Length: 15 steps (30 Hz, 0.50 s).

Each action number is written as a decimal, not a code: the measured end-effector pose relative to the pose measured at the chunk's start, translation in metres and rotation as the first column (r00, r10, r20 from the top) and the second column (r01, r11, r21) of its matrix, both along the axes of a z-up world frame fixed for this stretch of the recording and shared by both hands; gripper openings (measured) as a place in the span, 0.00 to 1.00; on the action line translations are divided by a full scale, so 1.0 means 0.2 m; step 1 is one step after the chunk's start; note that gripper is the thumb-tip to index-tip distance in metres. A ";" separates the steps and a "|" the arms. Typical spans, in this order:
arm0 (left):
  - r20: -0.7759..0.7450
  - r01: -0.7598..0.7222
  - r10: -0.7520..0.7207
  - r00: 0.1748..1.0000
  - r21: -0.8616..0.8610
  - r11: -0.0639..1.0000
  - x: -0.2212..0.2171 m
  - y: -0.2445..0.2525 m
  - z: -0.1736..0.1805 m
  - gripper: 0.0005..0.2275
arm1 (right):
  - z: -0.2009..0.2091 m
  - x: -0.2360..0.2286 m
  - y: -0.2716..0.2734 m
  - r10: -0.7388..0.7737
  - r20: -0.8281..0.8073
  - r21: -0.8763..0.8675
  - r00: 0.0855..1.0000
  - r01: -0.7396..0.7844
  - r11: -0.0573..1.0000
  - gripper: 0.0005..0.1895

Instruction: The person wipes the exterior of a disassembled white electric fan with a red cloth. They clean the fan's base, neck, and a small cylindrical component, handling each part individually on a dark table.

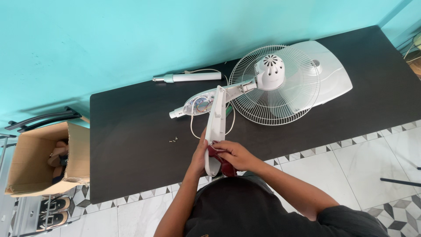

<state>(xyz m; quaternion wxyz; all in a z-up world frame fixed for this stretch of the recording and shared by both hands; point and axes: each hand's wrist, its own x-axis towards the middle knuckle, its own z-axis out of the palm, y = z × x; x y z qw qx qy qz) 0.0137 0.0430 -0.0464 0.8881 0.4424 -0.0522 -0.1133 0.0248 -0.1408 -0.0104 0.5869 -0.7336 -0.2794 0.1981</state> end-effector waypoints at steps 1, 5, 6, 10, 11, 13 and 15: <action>0.015 -0.018 0.018 1.000 0.001 1.000 0.00 -0.01 0.00 0.37 | 0.01 0.01 0.01 -0.010 0.007 -0.004 1.000 0.010 1.000 0.19; 0.080 -0.020 0.025 0.996 -0.067 0.998 0.04 0.00 0.03 0.37 | 0.08 -0.03 0.01 0.108 0.093 -0.040 0.990 -0.104 0.994 0.19; 0.087 -0.040 0.045 0.995 -0.059 0.997 0.05 0.00 0.05 0.36 | 0.11 -0.05 0.00 0.158 0.115 -0.095 0.981 -0.148 0.984 0.15; 0.122 -0.062 0.071 0.990 -0.077 0.995 0.12 0.01 0.13 0.35 | 0.29 -0.06 -0.06 0.226 0.312 -0.161 0.923 -0.183 0.970 0.09; 0.135 -0.053 0.065 0.989 -0.093 0.994 0.13 0.01 0.15 0.34 | 0.34 -0.05 -0.08 0.204 0.392 -0.136 0.897 -0.163 0.977 0.11; 0.120 0.121 -0.088 0.989 -0.306 0.944 0.14 0.02 0.19 0.35 | 0.44 -0.03 -0.13 0.187 0.363 -0.211 0.913 -0.115 0.971 0.11; 0.092 0.166 -0.140 0.986 -0.447 0.879 0.15 0.02 0.24 0.36 | 0.54 0.00 -0.19 0.147 0.398 -0.233 0.906 -0.055 0.971 0.10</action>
